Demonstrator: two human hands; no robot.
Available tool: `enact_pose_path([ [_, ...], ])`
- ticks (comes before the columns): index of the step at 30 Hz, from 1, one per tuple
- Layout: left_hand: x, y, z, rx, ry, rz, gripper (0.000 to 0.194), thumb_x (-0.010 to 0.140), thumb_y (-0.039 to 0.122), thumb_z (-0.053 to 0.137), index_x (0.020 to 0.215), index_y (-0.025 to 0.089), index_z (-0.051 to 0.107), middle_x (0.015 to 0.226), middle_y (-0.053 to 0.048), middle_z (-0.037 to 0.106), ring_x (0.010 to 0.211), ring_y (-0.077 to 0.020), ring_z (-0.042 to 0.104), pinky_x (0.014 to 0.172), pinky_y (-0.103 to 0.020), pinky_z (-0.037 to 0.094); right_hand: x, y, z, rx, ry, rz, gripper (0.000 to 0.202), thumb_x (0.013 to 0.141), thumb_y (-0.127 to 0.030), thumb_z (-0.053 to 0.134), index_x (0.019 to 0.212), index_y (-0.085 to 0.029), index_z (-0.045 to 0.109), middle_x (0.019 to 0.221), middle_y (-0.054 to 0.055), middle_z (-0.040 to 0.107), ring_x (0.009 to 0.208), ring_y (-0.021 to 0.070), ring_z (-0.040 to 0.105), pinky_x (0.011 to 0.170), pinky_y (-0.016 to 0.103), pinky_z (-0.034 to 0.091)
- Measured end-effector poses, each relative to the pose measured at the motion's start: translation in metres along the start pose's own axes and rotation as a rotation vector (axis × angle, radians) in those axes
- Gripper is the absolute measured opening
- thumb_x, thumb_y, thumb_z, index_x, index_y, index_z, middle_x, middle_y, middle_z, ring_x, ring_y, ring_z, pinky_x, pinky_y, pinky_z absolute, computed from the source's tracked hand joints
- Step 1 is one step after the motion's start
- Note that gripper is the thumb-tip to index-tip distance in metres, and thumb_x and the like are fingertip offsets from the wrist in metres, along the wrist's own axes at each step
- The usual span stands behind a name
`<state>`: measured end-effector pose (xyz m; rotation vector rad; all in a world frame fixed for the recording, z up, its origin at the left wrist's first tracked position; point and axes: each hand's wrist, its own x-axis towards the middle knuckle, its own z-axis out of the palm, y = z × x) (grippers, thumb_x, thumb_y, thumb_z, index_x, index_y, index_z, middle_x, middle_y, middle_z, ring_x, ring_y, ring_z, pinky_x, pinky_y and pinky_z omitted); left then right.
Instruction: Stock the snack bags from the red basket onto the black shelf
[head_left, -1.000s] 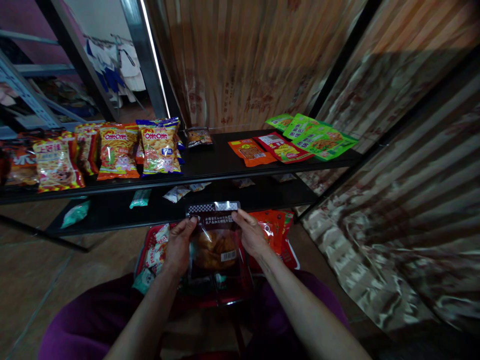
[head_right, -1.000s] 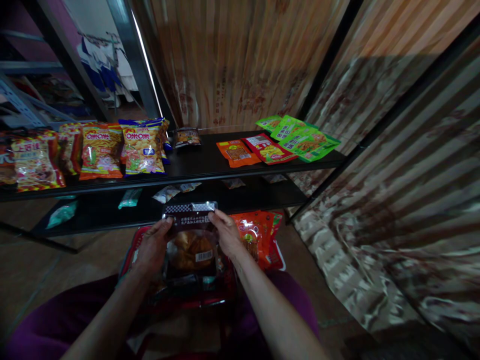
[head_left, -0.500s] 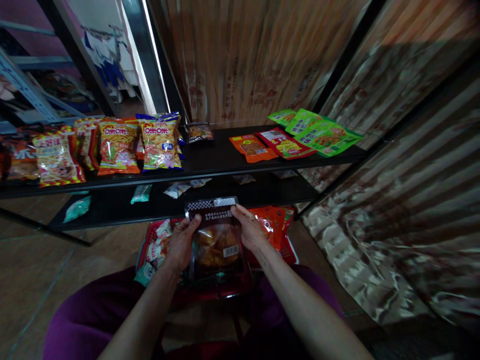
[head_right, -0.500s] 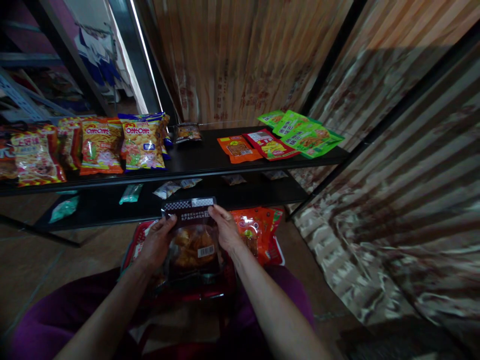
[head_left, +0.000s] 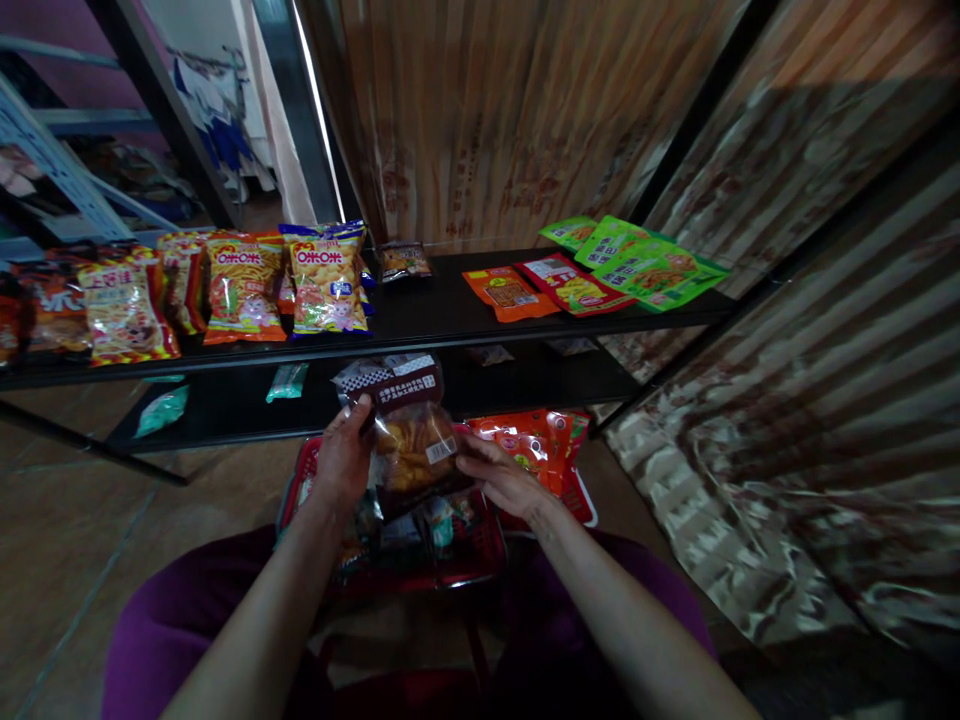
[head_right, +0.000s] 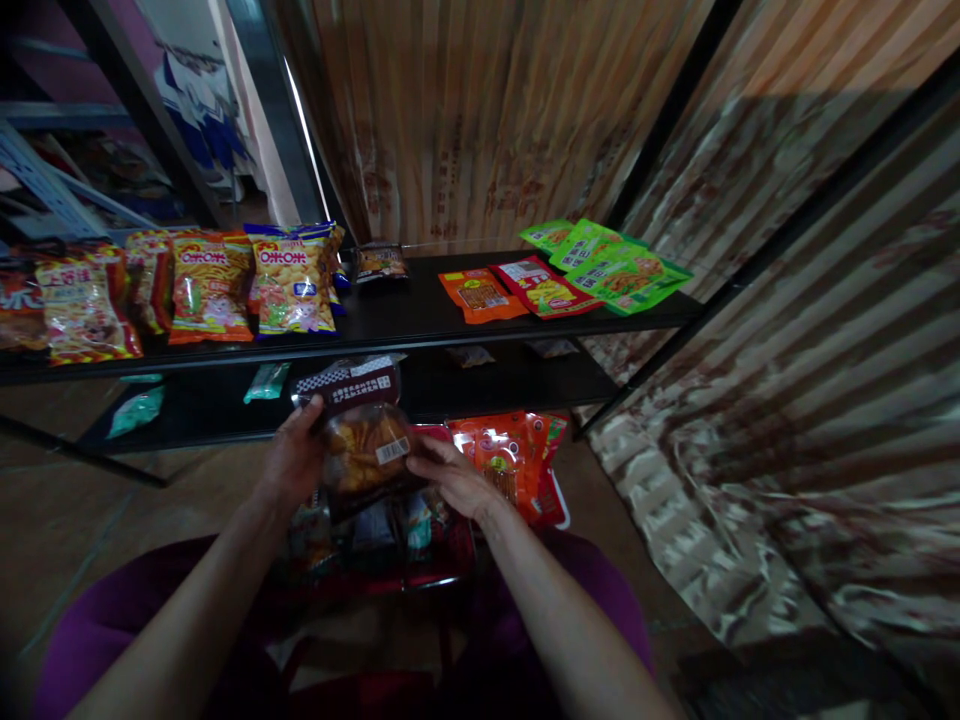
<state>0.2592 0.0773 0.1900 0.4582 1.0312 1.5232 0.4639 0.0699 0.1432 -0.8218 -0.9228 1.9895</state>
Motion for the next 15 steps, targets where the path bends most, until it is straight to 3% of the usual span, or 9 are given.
enact_pose_path([
  [5, 0.004, 0.010, 0.014, -0.040, -0.015, 0.028, 0.030, 0.066, 0.034, 0.072, 0.089, 0.018, 0.063, 0.085, 0.000, 0.069, 0.080, -0.0140, 0.065, 0.077, -0.026, 0.050, 0.000, 0.002, 0.004, 0.059, -0.114, -0.011, 0.040, 0.065, -0.020, 0.075, 0.103, -0.022, 0.064, 0.101, 0.001, 0.068, 0.089, 0.0176, 0.065, 0.075, 0.036, 0.057],
  [9, 0.009, 0.018, 0.023, -0.023, -0.041, 0.054, 0.031, 0.068, 0.035, 0.071, 0.093, 0.019, 0.063, 0.089, -0.002, 0.070, 0.081, -0.0162, 0.066, 0.078, -0.029, 0.051, 0.001, 0.000, 0.009, 0.104, -0.140, -0.049, 0.037, 0.066, -0.017, 0.074, 0.102, -0.022, 0.063, 0.095, -0.001, 0.069, 0.084, 0.0145, 0.066, 0.077, 0.034, 0.057],
  [15, -0.005, 0.017, 0.015, 0.086, -0.288, -0.060, 0.039, 0.077, 0.043, 0.061, 0.107, 0.019, 0.061, 0.107, -0.008, 0.067, 0.096, -0.0204, 0.063, 0.082, -0.033, 0.050, 0.000, -0.007, 0.013, 0.169, -0.094, -0.122, 0.042, 0.067, -0.015, 0.072, 0.106, -0.028, 0.062, 0.103, -0.004, 0.067, 0.092, 0.0128, 0.064, 0.083, 0.033, 0.055],
])
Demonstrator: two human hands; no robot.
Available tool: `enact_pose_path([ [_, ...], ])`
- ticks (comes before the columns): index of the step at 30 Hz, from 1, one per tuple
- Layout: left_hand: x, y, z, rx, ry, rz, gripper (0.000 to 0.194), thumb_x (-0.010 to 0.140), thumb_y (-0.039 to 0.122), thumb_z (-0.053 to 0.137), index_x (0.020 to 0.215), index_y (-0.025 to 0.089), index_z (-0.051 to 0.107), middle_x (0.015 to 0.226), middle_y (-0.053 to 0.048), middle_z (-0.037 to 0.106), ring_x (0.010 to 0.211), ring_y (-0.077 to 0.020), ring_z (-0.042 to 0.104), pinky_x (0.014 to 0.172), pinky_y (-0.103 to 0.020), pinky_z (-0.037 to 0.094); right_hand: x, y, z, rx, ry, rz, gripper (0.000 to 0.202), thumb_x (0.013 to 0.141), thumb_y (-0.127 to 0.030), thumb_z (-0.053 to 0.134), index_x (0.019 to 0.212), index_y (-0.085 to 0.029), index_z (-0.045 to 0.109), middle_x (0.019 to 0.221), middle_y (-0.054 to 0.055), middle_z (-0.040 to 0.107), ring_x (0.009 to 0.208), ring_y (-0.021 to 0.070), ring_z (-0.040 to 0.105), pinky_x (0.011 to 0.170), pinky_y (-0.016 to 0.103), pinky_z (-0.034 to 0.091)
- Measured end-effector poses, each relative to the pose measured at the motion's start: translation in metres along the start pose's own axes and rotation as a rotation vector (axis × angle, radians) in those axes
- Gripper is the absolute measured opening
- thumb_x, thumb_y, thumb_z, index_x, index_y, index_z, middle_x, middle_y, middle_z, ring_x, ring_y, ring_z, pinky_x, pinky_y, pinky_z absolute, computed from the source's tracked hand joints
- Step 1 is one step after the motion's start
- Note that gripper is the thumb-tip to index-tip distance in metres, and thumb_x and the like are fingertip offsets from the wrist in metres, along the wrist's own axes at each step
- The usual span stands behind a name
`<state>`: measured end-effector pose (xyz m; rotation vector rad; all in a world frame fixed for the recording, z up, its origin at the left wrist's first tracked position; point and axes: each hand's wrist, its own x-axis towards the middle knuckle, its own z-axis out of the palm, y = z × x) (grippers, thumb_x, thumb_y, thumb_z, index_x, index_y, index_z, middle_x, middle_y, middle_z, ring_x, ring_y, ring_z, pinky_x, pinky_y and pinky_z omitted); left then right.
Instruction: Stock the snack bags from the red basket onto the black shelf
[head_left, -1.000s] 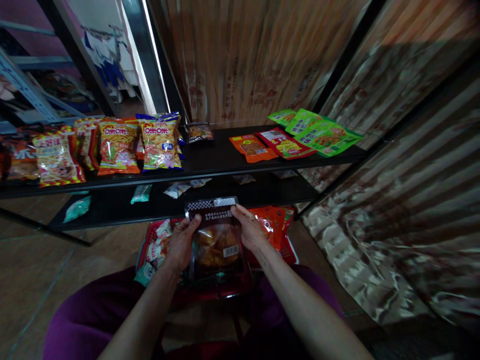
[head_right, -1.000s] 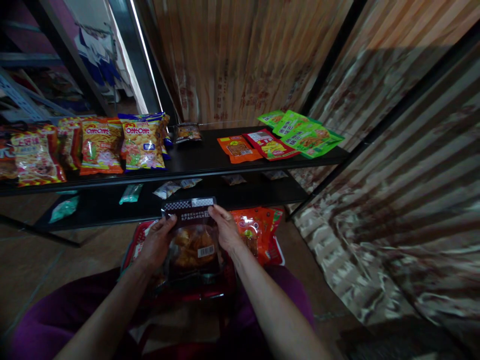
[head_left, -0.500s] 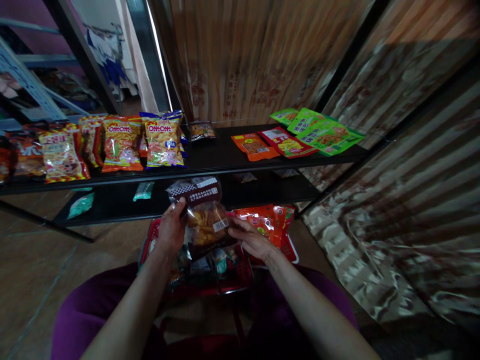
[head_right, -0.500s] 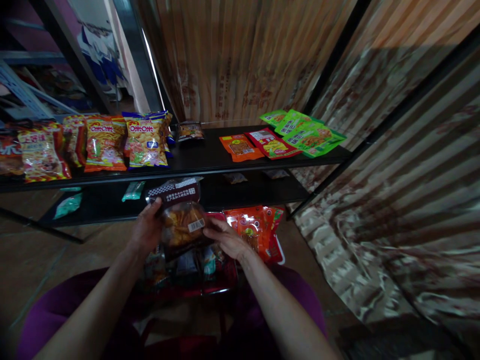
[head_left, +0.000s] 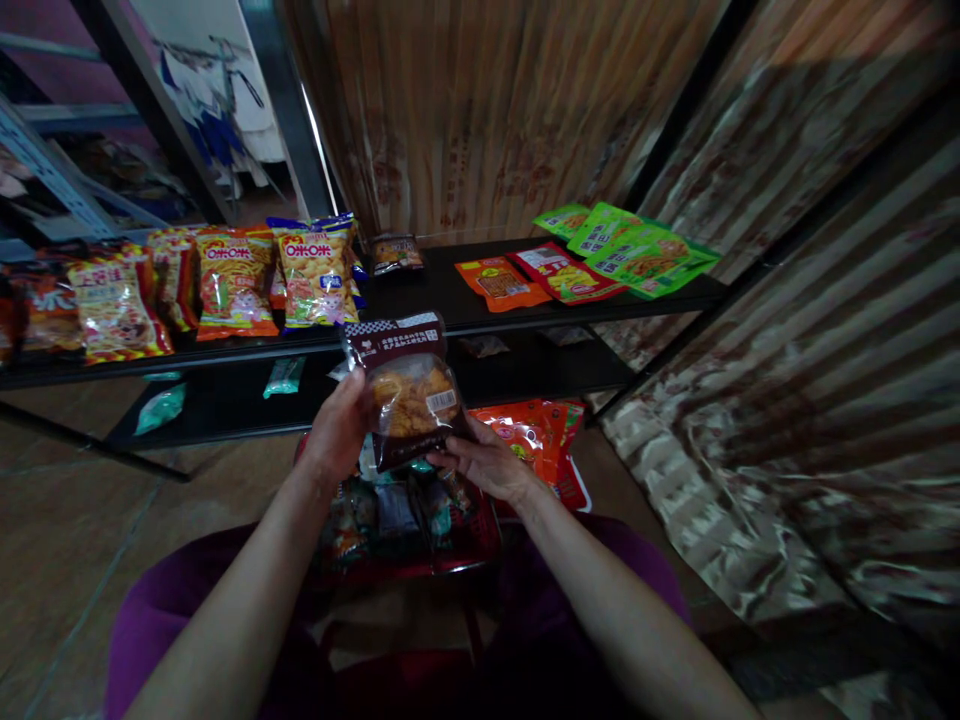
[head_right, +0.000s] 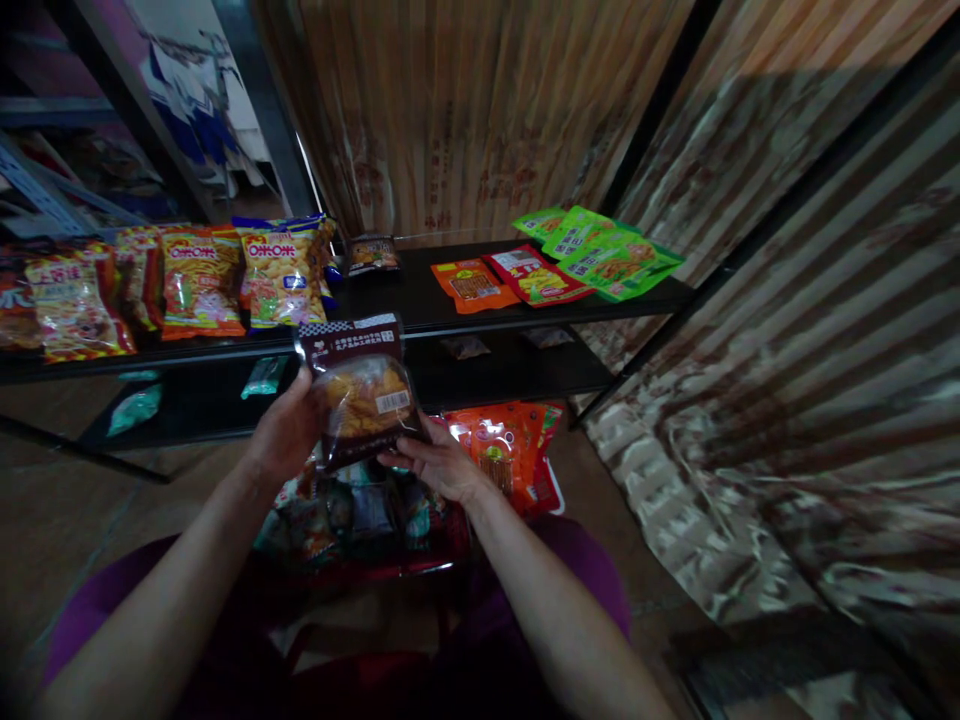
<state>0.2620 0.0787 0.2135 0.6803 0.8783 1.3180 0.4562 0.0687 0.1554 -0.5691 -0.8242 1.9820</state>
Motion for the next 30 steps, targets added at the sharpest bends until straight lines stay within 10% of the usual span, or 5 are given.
enact_pose_path([
  [8, -0.038, -0.039, 0.002, 0.038, 0.045, -0.029, 0.024, 0.064, 0.023, 0.075, 0.085, 0.016, 0.066, 0.098, -0.003, 0.068, 0.093, -0.0189, 0.063, 0.087, -0.038, 0.051, 0.002, -0.002, 0.000, -0.070, 0.070, -0.099, 0.039, 0.066, -0.023, 0.074, 0.103, -0.028, 0.062, 0.096, -0.004, 0.068, 0.078, 0.0125, 0.067, 0.074, 0.030, 0.057],
  [30, -0.044, -0.045, 0.003, 0.008, 0.175, 0.025, 0.031, 0.064, 0.028, 0.075, 0.093, 0.021, 0.068, 0.106, -0.003, 0.068, 0.092, -0.0179, 0.064, 0.071, -0.028, 0.056, 0.001, -0.005, 0.007, -0.157, 0.088, -0.124, 0.047, 0.069, -0.027, 0.073, 0.113, -0.030, 0.058, 0.105, 0.000, 0.065, 0.084, 0.0148, 0.065, 0.070, 0.028, 0.055],
])
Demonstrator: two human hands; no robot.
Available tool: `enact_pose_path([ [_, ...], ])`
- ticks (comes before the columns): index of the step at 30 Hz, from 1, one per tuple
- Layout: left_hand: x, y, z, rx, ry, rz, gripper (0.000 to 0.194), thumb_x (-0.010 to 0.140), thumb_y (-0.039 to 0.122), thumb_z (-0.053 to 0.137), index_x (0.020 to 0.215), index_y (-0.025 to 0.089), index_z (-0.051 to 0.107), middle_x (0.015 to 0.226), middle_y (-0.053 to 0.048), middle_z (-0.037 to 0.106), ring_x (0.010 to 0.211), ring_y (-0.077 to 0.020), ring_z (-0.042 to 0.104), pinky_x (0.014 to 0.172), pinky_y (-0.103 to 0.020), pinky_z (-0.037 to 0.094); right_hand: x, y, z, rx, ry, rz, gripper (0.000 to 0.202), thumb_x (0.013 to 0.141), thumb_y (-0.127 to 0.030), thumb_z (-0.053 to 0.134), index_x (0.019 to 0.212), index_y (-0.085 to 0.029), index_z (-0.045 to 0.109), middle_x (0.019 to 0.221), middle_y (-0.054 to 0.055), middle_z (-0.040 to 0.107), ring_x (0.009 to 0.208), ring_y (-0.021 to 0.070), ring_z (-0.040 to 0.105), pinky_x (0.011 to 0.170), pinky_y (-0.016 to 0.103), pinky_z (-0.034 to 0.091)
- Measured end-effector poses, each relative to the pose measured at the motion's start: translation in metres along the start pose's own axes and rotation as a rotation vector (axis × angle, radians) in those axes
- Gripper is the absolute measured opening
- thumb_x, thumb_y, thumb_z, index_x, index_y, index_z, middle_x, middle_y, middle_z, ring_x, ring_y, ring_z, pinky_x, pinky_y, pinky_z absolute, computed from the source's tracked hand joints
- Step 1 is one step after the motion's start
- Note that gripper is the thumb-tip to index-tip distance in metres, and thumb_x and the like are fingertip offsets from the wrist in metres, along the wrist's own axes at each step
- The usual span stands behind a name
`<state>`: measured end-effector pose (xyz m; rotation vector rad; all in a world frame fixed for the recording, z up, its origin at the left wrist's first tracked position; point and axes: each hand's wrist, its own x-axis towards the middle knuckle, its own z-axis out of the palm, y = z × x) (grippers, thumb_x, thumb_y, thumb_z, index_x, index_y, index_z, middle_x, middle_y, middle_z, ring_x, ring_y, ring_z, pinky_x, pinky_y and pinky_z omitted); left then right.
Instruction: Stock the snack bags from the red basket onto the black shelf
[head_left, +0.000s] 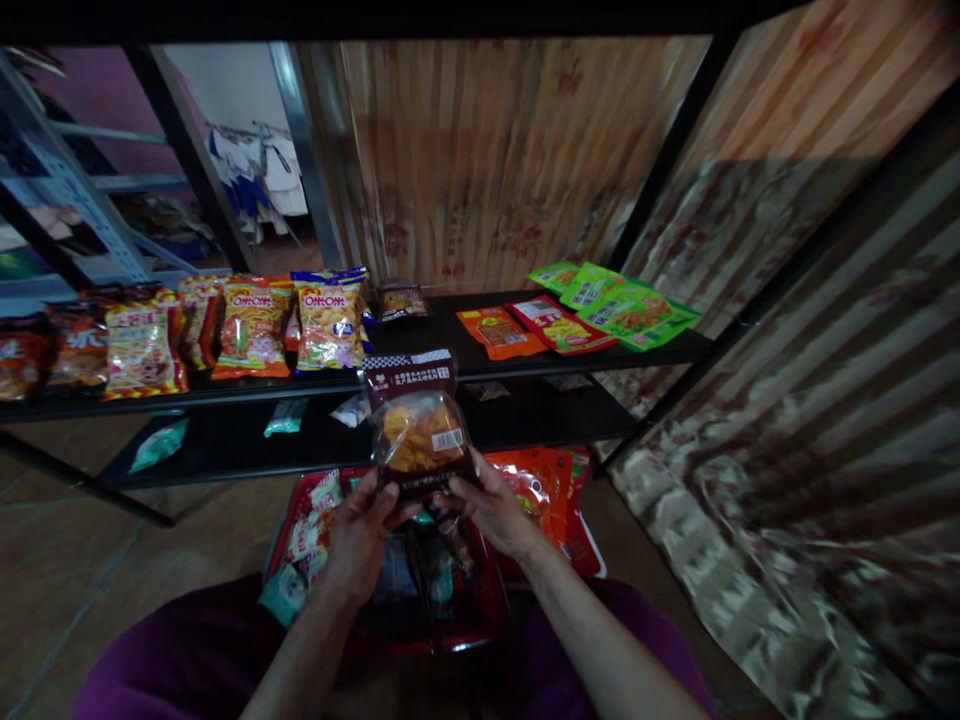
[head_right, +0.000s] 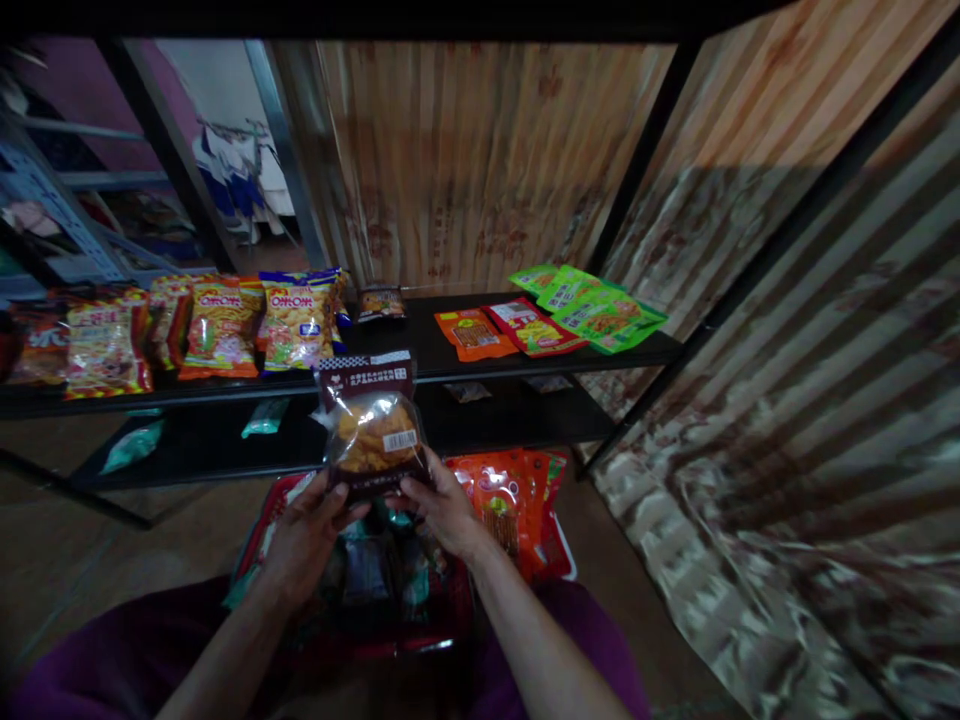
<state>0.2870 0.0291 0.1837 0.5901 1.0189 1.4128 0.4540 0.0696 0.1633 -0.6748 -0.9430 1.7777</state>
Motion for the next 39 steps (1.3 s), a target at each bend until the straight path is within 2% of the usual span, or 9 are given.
enact_pose_path([
  [5, -0.006, -0.001, 0.010, 0.048, 0.046, 0.159, 0.041, 0.072, 0.034, 0.068, 0.112, 0.027, 0.063, 0.117, -0.003, 0.064, 0.107, -0.0236, 0.060, 0.077, -0.032, 0.055, 0.008, 0.005, 0.000, -0.148, 0.163, -0.139, 0.067, 0.070, -0.032, 0.072, 0.130, -0.034, 0.043, 0.126, 0.006, 0.056, 0.107, 0.0223, 0.059, 0.093, 0.043, 0.046],
  [8, -0.004, -0.008, 0.015, 0.209, 0.159, 0.275, 0.043, 0.076, 0.037, 0.063, 0.118, 0.029, 0.059, 0.120, -0.003, 0.063, 0.110, -0.0252, 0.058, 0.082, -0.035, 0.053, 0.006, 0.003, 0.009, -0.315, 0.343, -0.300, 0.071, 0.069, -0.033, 0.073, 0.132, -0.035, 0.041, 0.144, 0.004, 0.039, 0.134, 0.0239, 0.033, 0.109, 0.047, 0.028],
  [13, 0.001, -0.028, 0.033, 0.584, 0.120, 0.611, 0.045, 0.086, 0.029, 0.047, 0.131, 0.029, 0.048, 0.142, -0.005, 0.043, 0.130, -0.0224, 0.039, 0.105, -0.038, 0.036, -0.008, -0.005, 0.044, -0.262, 0.054, -0.265, 0.083, 0.072, -0.042, 0.070, 0.142, -0.037, 0.023, 0.150, 0.002, 0.027, 0.139, 0.0226, 0.023, 0.112, 0.045, 0.022],
  [16, -0.001, -0.034, 0.043, 0.785, 0.063, 0.765, 0.058, 0.085, 0.022, 0.046, 0.141, 0.028, 0.032, 0.150, -0.006, 0.028, 0.137, -0.0227, 0.027, 0.109, -0.040, 0.031, -0.005, -0.012, 0.058, -0.279, 0.070, -0.287, 0.083, 0.072, -0.043, 0.070, 0.142, -0.036, 0.025, 0.150, -0.001, 0.029, 0.140, 0.0200, 0.019, 0.115, 0.040, 0.018],
  [22, -0.003, -0.018, 0.038, 1.097, -0.151, 0.923, 0.065, 0.081, 0.009, 0.044, 0.143, 0.025, 0.029, 0.153, -0.006, 0.019, 0.140, -0.0277, 0.013, 0.111, -0.050, 0.027, 0.014, -0.020, 0.058, -0.114, 0.313, -0.138, 0.065, 0.074, -0.045, 0.067, 0.133, -0.033, 0.042, 0.140, 0.001, 0.046, 0.132, 0.0207, 0.037, 0.111, 0.039, 0.029],
  [28, 0.003, 0.004, 0.022, 1.126, -0.163, 1.002, 0.053, 0.083, 0.010, 0.043, 0.135, 0.019, 0.042, 0.147, -0.012, 0.034, 0.137, -0.0248, 0.027, 0.107, -0.043, 0.036, 0.029, -0.031, 0.070, 0.104, 0.332, -0.074, 0.065, 0.070, -0.038, 0.072, 0.129, -0.031, 0.046, 0.113, 0.005, 0.066, 0.106, 0.0229, 0.061, 0.084, 0.038, 0.053],
  [31, 0.011, 0.022, 0.011, 1.043, -0.017, 0.957, 0.042, 0.085, 0.017, 0.045, 0.126, 0.019, 0.051, 0.140, -0.012, 0.043, 0.130, -0.0223, 0.040, 0.103, -0.041, 0.039, 0.032, -0.042, 0.068, 0.132, 0.347, -0.083, 0.057, 0.070, -0.034, 0.073, 0.122, -0.027, 0.052, 0.108, 0.005, 0.068, 0.097, 0.0224, 0.065, 0.074, 0.036, 0.058],
  [34, 0.022, 0.036, 0.002, 0.833, 0.160, 0.702, 0.043, 0.083, 0.031, 0.053, 0.124, 0.018, 0.053, 0.133, -0.013, 0.051, 0.124, -0.0251, 0.045, 0.102, -0.044, 0.038, 0.026, -0.048, 0.055, 0.126, 0.360, -0.062, 0.053, 0.069, -0.032, 0.075, 0.118, -0.024, 0.055, 0.106, 0.006, 0.068, 0.091, 0.0225, 0.066, 0.065, 0.035, 0.060],
  [39, 0.038, 0.018, 0.007, 0.348, -0.100, 0.096, 0.052, 0.069, 0.051, 0.065, 0.106, 0.015, 0.065, 0.092, -0.010, 0.071, 0.077, -0.0213, 0.066, 0.061, -0.028, 0.053, 0.014, -0.040, 0.023, 0.041, 0.414, 0.046, 0.053, 0.067, -0.034, 0.076, 0.114, -0.021, 0.057, 0.099, 0.007, 0.069, 0.081, 0.0216, 0.068, 0.057, 0.032, 0.059],
])
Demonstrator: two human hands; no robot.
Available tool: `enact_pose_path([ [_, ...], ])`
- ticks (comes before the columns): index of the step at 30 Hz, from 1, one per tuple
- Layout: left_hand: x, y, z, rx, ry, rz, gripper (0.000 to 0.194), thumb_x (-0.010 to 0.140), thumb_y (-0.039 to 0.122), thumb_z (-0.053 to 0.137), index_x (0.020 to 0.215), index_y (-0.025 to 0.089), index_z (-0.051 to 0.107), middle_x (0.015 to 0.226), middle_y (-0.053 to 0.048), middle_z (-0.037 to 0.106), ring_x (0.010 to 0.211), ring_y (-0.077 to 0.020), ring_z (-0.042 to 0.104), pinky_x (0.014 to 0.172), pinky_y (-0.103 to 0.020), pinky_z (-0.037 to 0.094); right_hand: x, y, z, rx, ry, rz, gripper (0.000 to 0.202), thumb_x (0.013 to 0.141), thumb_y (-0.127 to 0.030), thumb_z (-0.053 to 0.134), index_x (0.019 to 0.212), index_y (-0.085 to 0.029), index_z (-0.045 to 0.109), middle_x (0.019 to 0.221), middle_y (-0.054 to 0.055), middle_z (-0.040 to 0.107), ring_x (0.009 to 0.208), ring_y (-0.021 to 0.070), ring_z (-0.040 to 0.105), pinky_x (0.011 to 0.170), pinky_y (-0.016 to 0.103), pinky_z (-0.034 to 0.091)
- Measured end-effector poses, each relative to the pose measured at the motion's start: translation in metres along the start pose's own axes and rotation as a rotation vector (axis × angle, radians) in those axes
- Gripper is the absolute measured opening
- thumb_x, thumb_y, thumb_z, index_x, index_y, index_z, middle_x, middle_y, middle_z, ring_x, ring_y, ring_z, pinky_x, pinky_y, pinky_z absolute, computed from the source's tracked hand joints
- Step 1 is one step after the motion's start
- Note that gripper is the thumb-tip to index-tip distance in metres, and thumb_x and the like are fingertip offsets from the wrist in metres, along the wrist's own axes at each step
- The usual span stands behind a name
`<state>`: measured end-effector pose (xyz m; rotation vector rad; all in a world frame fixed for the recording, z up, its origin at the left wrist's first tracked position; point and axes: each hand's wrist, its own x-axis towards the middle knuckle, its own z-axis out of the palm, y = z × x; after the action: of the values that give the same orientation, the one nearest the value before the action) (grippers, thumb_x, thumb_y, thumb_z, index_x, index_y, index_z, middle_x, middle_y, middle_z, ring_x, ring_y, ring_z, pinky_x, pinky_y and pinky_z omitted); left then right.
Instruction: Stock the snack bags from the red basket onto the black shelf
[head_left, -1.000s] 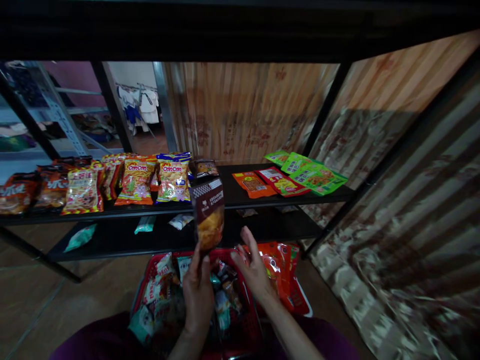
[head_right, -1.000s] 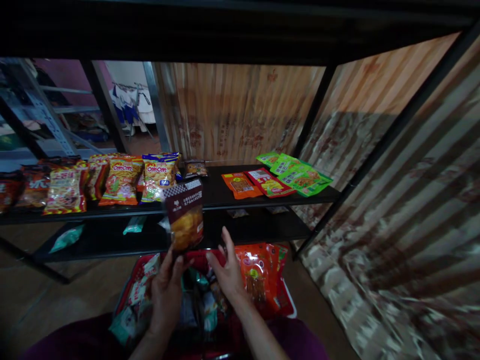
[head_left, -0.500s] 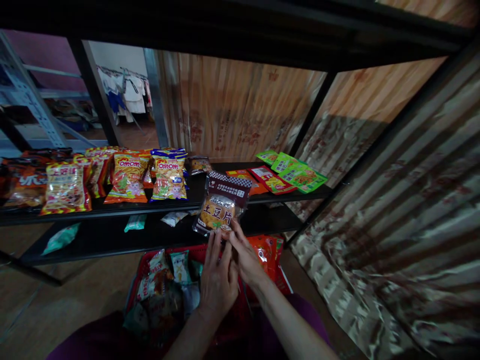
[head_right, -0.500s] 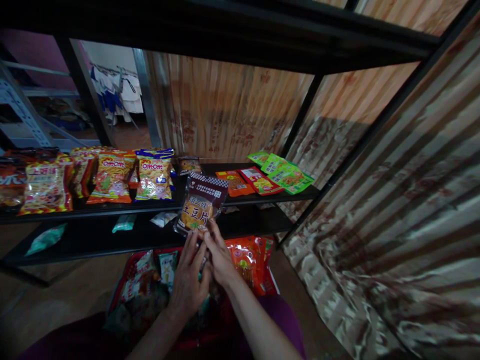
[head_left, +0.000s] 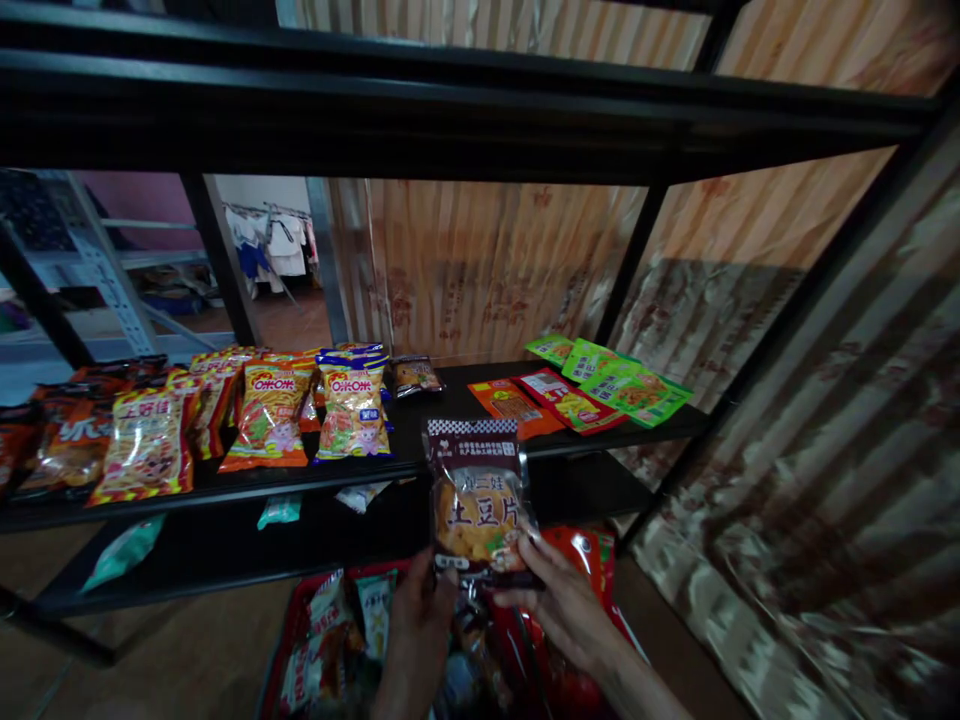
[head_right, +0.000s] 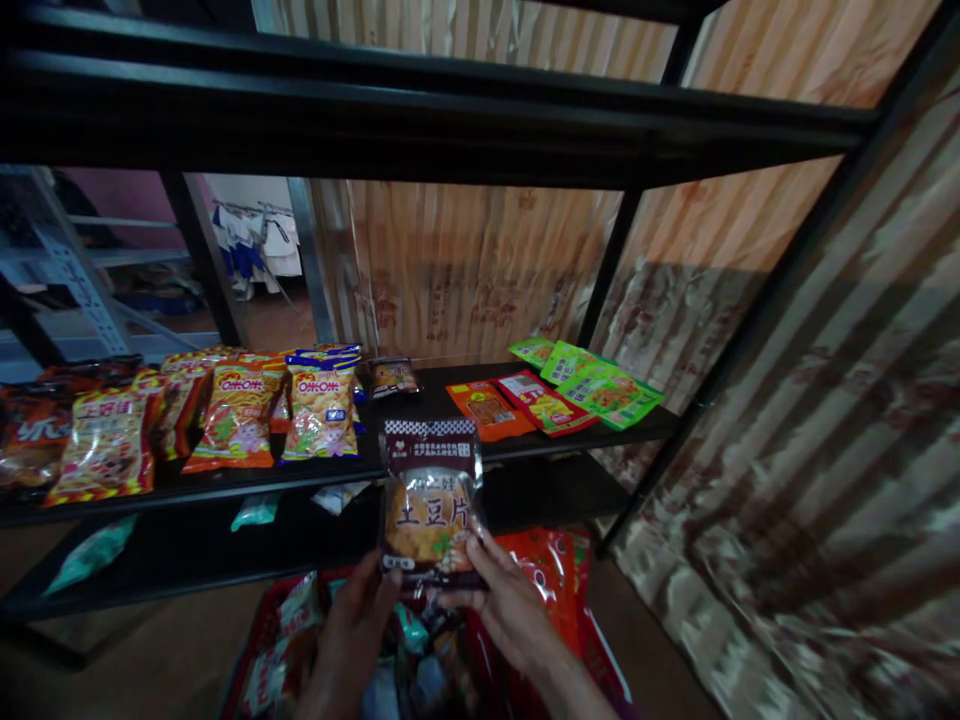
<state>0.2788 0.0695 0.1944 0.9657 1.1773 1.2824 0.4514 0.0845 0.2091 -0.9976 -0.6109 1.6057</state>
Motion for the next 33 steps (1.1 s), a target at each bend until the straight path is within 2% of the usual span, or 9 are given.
enact_pose_path([
  [1, 0.003, -0.006, 0.005, -0.066, -0.013, -0.057, 0.054, 0.066, 0.053, 0.066, 0.103, 0.015, 0.066, 0.083, -0.008, 0.071, 0.065, -0.0179, 0.064, 0.051, -0.025, 0.049, 0.002, 0.001, -0.006, -0.020, -0.001, 0.017, 0.053, 0.067, -0.035, 0.076, 0.114, -0.021, 0.057, 0.099, 0.007, 0.069, 0.081, 0.0219, 0.068, 0.057, 0.032, 0.059],
  [3, 0.009, -0.016, 0.014, -0.170, 0.016, -0.142, 0.056, 0.062, 0.055, 0.069, 0.100, 0.014, 0.067, 0.072, -0.005, 0.069, 0.049, -0.0123, 0.056, 0.042, -0.022, 0.043, 0.008, 0.001, -0.014, -0.049, 0.002, 0.031, 0.054, 0.066, -0.037, 0.077, 0.115, -0.022, 0.057, 0.103, 0.007, 0.068, 0.083, 0.0226, 0.067, 0.057, 0.032, 0.059],
  [5, 0.017, -0.019, 0.019, -0.267, 0.044, -0.205, 0.056, 0.057, 0.054, 0.073, 0.095, 0.014, 0.068, 0.071, -0.004, 0.068, 0.048, -0.0108, 0.054, 0.045, -0.021, 0.043, 0.015, -0.002, -0.018, -0.074, 0.030, 0.026, 0.055, 0.065, -0.039, 0.077, 0.115, -0.023, 0.058, 0.106, 0.007, 0.067, 0.087, 0.0228, 0.067, 0.058, 0.032, 0.059],
  [8, 0.032, -0.014, 0.023, -0.365, 0.030, -0.259, 0.053, 0.050, 0.049, 0.079, 0.088, 0.014, 0.070, 0.073, -0.005, 0.068, 0.052, -0.0112, 0.057, 0.049, -0.022, 0.046, 0.026, -0.009, -0.020, -0.116, 0.076, 0.006, 0.054, 0.065, -0.040, 0.076, 0.114, -0.023, 0.060, 0.106, 0.007, 0.068, 0.087, 0.0222, 0.066, 0.057, 0.030, 0.059],
  [15, 0.057, -0.002, 0.039, -0.416, 0.149, -0.231, 0.043, 0.050, 0.044, 0.081, 0.077, 0.014, 0.065, 0.060, 0.000, 0.064, 0.044, -0.0098, 0.055, 0.040, -0.020, 0.043, 0.047, -0.016, -0.022, -0.033, 0.091, -0.093, 0.056, 0.064, -0.033, 0.078, 0.116, -0.026, 0.060, 0.105, 0.005, 0.068, 0.091, 0.0217, 0.066, 0.062, 0.029, 0.058],
  [21, 0.065, 0.011, 0.038, -0.481, 0.109, -0.272, 0.043, 0.053, 0.039, 0.081, 0.082, 0.013, 0.065, 0.075, -0.003, 0.070, 0.061, -0.0147, 0.066, 0.051, -0.021, 0.051, 0.066, -0.026, -0.017, 0.075, 0.131, -0.133, 0.042, 0.055, -0.029, 0.083, 0.094, -0.020, 0.070, 0.095, 0.005, 0.072, 0.080, 0.0185, 0.068, 0.068, 0.030, 0.058],
  [26, 0.072, 0.023, 0.036, -0.474, 0.139, -0.252, 0.042, 0.053, 0.036, 0.081, 0.085, 0.013, 0.065, 0.079, -0.005, 0.071, 0.067, -0.0173, 0.068, 0.054, -0.022, 0.053, 0.079, -0.026, -0.006, 0.063, 0.163, -0.157, 0.035, 0.057, -0.033, 0.081, 0.088, -0.018, 0.070, 0.080, 0.003, 0.073, 0.065, 0.0141, 0.067, 0.063, 0.029, 0.058],
  [30, 0.071, 0.019, 0.033, -0.460, 0.170, -0.244, 0.043, 0.052, 0.037, 0.081, 0.083, 0.014, 0.063, 0.081, -0.005, 0.071, 0.071, -0.0197, 0.069, 0.052, -0.023, 0.053, 0.077, -0.016, -0.004, 0.035, 0.159, -0.207, 0.032, 0.060, -0.034, 0.080, 0.086, -0.018, 0.070, 0.081, 0.002, 0.072, 0.067, 0.0144, 0.066, 0.061, 0.027, 0.057],
  [33, 0.074, 0.014, 0.032, -0.417, 0.176, -0.238, 0.045, 0.054, 0.040, 0.080, 0.084, 0.013, 0.061, 0.080, -0.006, 0.071, 0.072, -0.0212, 0.069, 0.051, -0.023, 0.053, 0.078, -0.015, -0.005, 0.004, 0.178, -0.182, 0.036, 0.059, -0.035, 0.080, 0.088, -0.018, 0.070, 0.080, 0.003, 0.072, 0.068, 0.0149, 0.066, 0.062, 0.027, 0.057],
])
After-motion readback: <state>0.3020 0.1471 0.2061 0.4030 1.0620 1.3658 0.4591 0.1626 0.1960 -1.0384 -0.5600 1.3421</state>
